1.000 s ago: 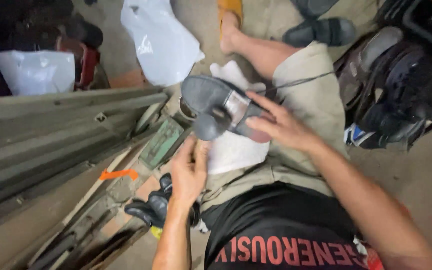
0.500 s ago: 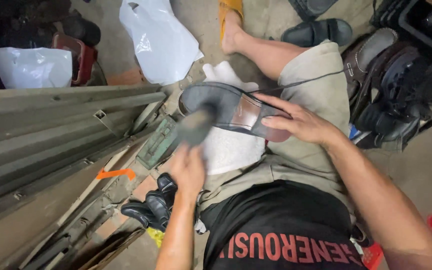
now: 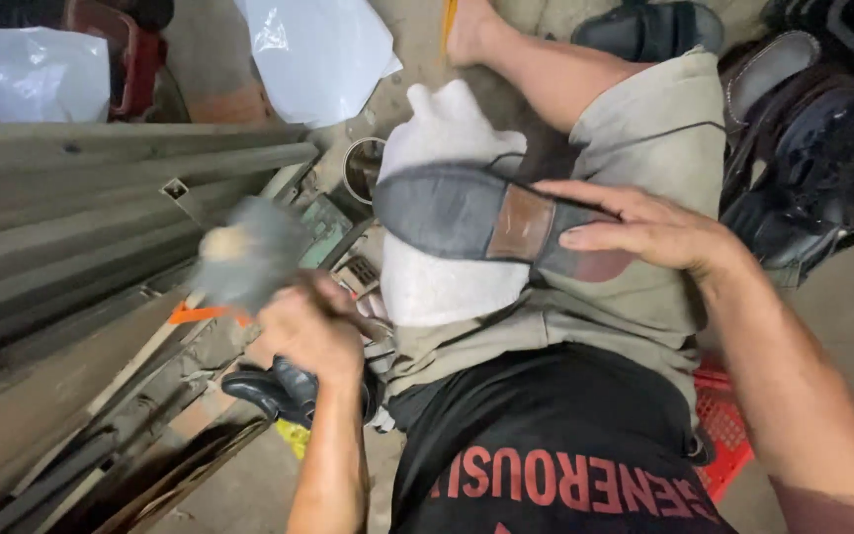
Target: Hammering and shaping the sole of a leather shoe using a hammer and mallet in a workshop.
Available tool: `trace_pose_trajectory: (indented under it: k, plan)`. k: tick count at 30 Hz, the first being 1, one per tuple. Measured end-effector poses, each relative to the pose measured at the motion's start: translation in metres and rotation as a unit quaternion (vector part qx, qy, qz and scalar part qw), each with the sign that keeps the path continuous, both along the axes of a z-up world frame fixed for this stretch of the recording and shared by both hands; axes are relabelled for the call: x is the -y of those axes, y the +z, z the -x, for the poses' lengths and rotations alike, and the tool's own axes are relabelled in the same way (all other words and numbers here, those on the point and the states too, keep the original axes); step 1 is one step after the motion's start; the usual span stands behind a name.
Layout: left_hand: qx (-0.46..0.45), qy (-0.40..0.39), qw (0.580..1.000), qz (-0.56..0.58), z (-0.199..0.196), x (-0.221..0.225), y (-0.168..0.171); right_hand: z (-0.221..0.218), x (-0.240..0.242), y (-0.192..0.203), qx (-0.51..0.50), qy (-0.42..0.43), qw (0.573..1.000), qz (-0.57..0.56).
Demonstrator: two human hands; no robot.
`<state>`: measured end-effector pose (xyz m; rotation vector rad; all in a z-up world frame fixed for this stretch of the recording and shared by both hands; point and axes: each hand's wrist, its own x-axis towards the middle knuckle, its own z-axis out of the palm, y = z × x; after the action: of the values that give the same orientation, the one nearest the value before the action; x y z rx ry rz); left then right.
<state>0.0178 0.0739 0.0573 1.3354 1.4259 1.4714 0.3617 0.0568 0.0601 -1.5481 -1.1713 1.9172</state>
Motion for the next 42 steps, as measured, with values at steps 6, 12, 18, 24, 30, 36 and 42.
trace_pose_trajectory:
  k: [6, 12, 18, 24, 30, 36, 42]
  plan:
    - [-0.26, -0.013, 0.945, 0.198, 0.053, 0.018, -0.012, -0.009, -0.017, -0.005, -0.015, 0.033, 0.999, 0.035]
    - [-0.142, -0.162, 0.941, 0.26, 0.019, 0.024, -0.033, -0.002, -0.04, -0.003, 0.074, 0.132, 0.987, 0.048]
    - [-0.132, -0.119, 0.954, 0.24, 0.02, 0.034, -0.034, 0.053, 0.036, -0.021, 0.082, -0.326, 0.905, -0.262]
    - [-0.103, -0.113, 0.964, 0.219, 0.019, 0.045, -0.057, 0.099, 0.073, -0.077, -0.243, -0.516, 0.82, 0.045]
    - [-0.181, -0.147, 0.956, 0.181, 0.025, 0.041, -0.022, 0.095, -0.015, -0.076, -0.161, -0.603, 0.781, 0.023]
    - [-0.157, 0.016, 0.985, 0.074, 0.037, 0.063, -0.062, 0.079, -0.037, -0.075, -0.111, -0.551, 0.827, -0.005]
    - [0.032, -0.014, 0.996, 0.086, 0.004, 0.039, 0.009, 0.072, -0.07, -0.032, -0.052, -0.526, 0.846, 0.076]
